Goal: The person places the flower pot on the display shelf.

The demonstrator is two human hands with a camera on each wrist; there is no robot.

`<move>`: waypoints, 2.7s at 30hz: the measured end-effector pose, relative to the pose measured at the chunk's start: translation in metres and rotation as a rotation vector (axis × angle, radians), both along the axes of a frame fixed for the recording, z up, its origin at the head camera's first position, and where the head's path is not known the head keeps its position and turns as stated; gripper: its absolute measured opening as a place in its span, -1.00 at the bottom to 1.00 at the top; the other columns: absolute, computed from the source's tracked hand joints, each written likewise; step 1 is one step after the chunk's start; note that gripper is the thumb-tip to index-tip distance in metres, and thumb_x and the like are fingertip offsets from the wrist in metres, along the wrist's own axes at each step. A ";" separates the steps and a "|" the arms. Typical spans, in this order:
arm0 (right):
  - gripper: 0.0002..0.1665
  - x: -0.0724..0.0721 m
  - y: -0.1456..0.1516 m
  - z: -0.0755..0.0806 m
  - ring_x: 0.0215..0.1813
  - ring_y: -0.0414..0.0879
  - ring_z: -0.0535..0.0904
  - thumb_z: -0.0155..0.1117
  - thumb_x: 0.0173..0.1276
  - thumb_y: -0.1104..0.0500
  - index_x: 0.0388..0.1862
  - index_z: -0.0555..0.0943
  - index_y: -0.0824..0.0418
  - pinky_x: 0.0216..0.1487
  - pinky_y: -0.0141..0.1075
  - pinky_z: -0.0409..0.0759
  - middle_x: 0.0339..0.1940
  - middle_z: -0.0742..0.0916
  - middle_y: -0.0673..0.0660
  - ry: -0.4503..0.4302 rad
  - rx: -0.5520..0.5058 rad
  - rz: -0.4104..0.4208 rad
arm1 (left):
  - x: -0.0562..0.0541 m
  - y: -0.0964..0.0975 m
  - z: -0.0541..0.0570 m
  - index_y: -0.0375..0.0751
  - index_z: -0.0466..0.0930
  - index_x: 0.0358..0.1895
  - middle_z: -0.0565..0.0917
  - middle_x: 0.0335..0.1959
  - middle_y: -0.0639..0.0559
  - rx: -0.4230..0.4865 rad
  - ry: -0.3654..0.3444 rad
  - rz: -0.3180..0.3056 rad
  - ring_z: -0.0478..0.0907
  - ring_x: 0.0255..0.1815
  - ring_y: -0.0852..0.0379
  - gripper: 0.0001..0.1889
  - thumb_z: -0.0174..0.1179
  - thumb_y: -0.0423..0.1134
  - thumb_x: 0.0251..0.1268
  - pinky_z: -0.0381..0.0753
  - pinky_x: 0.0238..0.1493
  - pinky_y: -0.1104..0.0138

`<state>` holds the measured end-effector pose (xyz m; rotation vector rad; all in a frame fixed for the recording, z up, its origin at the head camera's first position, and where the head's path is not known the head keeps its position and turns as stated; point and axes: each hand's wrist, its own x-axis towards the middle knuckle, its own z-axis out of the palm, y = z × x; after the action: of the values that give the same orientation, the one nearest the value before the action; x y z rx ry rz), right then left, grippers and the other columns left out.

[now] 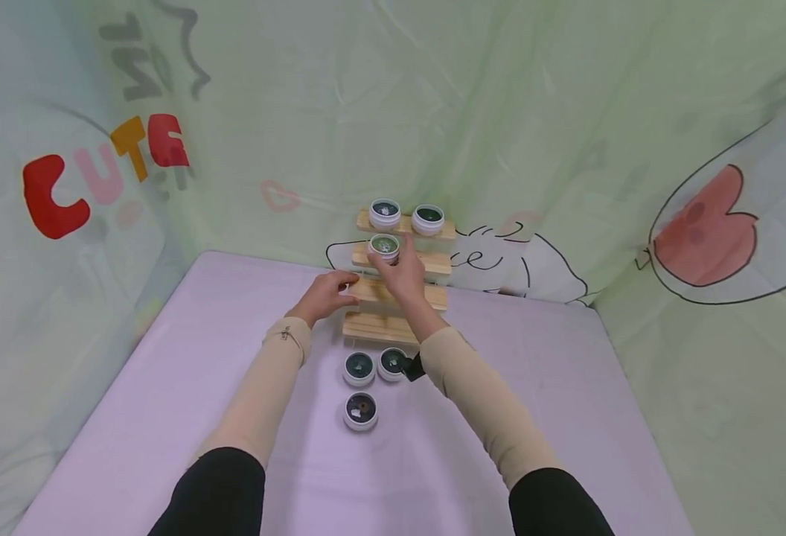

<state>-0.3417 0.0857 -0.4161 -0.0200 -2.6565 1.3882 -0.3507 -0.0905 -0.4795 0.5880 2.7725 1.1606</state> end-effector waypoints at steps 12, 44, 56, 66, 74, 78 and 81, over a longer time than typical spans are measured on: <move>0.04 0.041 0.033 -0.022 0.50 0.13 0.20 0.28 0.34 -0.19 0.59 0.03 0.19 0.52 -0.10 0.23 0.54 0.24 0.25 -0.009 -0.055 0.013 | 0.001 0.000 0.001 -0.38 0.47 0.29 0.50 0.29 -0.23 -0.009 -0.005 0.013 0.47 0.26 -0.10 -0.41 0.39 -0.26 0.19 0.52 0.30 0.22; 0.09 0.147 0.061 -0.119 0.56 0.09 0.04 0.38 0.30 -0.06 0.59 -0.01 0.25 0.53 -0.11 0.14 0.59 0.13 0.21 -0.045 -0.168 0.085 | 0.004 -0.001 0.000 -0.40 0.45 0.30 0.48 0.30 -0.24 0.030 -0.014 0.011 0.45 0.28 -0.12 -0.41 0.38 -0.30 0.20 0.49 0.33 0.20; -0.02 0.148 0.058 -0.133 0.46 0.22 0.23 0.40 0.30 0.05 0.51 0.14 0.40 0.47 -0.05 0.27 0.50 0.27 0.35 -0.099 -0.158 0.081 | 0.006 -0.002 0.008 -0.39 0.45 0.29 0.48 0.30 -0.25 0.029 -0.004 0.010 0.46 0.27 -0.13 -0.41 0.38 -0.29 0.20 0.49 0.33 0.20; 0.06 0.136 0.042 -0.143 0.49 0.16 0.20 0.43 0.24 -0.01 0.51 0.11 0.42 0.52 -0.09 0.19 0.51 0.24 0.35 -0.086 -0.194 0.009 | 0.005 0.001 0.007 -0.39 0.45 0.29 0.49 0.29 -0.25 0.037 -0.022 0.004 0.45 0.28 -0.12 -0.40 0.39 -0.30 0.19 0.49 0.33 0.21; 0.09 0.135 0.030 -0.151 0.47 0.22 0.22 0.46 0.18 0.01 0.50 0.12 0.44 0.52 -0.03 0.20 0.46 0.31 0.41 -0.052 -0.127 -0.064 | 0.006 0.000 0.008 -0.39 0.43 0.31 0.46 0.32 -0.25 0.038 -0.031 0.011 0.44 0.30 -0.13 -0.39 0.38 -0.29 0.20 0.47 0.35 0.20; 0.05 0.136 0.028 -0.152 0.45 0.26 0.25 0.46 0.19 0.04 0.48 0.15 0.46 0.50 0.01 0.22 0.43 0.34 0.44 -0.022 -0.105 -0.068 | 0.007 -0.001 0.006 -0.39 0.43 0.32 0.46 0.33 -0.25 0.039 -0.036 0.012 0.42 0.31 -0.12 -0.39 0.37 -0.29 0.22 0.47 0.35 0.20; 0.03 0.137 0.028 -0.152 0.44 0.24 0.27 0.45 0.20 0.04 0.49 0.17 0.43 0.50 0.00 0.23 0.43 0.36 0.41 -0.028 -0.105 -0.076 | 0.007 -0.001 0.005 -0.38 0.43 0.32 0.46 0.32 -0.25 0.039 -0.032 0.011 0.43 0.30 -0.13 -0.39 0.37 -0.28 0.22 0.47 0.34 0.20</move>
<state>-0.2051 0.1141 -0.5679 -0.1509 -2.5730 1.5111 -0.3441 -0.0913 -0.4741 0.5529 2.7361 1.2180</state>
